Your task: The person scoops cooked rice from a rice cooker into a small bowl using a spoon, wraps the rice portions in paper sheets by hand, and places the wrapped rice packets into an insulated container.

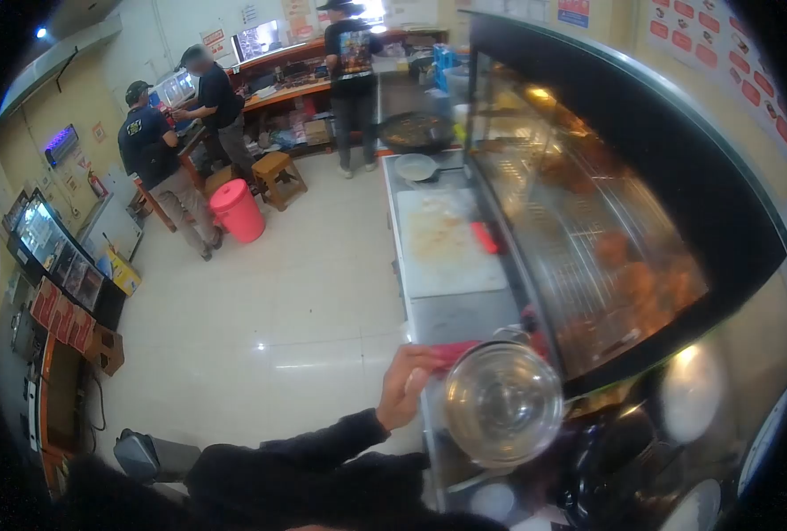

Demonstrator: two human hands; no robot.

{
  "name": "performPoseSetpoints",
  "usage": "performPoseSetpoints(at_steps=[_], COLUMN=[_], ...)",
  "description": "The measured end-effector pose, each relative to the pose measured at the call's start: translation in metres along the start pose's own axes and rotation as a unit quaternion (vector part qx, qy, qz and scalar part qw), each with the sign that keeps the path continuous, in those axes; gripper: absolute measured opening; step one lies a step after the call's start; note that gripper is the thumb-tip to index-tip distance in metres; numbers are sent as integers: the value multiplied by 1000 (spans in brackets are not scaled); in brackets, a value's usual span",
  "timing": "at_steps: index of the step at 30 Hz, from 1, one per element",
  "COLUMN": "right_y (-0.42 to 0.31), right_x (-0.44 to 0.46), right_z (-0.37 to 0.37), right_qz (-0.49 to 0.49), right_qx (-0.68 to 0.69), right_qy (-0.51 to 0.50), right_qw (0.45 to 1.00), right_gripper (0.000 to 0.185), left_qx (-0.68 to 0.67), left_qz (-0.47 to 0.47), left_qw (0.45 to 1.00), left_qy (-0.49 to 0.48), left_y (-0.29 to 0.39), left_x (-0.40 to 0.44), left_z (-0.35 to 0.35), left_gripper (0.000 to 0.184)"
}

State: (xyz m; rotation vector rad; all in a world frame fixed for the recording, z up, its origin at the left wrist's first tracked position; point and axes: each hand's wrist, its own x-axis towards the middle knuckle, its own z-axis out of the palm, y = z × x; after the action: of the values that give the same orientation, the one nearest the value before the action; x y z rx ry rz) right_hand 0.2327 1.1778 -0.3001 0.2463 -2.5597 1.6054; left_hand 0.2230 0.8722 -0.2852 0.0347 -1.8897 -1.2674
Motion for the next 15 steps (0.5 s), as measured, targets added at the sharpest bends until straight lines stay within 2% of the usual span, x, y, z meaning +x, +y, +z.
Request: performPoseSetpoints(at_steps=[2, 7, 9, 12, 15], right_y=[22, 104, 134, 154, 121], right_x=[-26, -126, -193, -318, -405], right_z=[-11, -15, -9, 31, 84], right_qz=[65, 254, 359, 522, 630], right_qx=[-24, -125, -176, -205, -162], right_qy=[10, 6, 1, -25, 3], right_qw=[998, 959, 917, 828, 760], right_gripper=[43, 38, 36, 34, 31], left_qx=[24, -93, -166, -241, -311], left_qz=[30, 97, 106, 210, 221], left_qw=[999, 990, 974, 926, 880], left_qy=[3, -43, -115, -203, -282], left_y=[13, 45, 55, 60, 69], left_x=[-9, -46, -65, -66, -77], left_z=[8, 37, 46, 54, 72], left_gripper=[21, 21, 21, 17, 17])
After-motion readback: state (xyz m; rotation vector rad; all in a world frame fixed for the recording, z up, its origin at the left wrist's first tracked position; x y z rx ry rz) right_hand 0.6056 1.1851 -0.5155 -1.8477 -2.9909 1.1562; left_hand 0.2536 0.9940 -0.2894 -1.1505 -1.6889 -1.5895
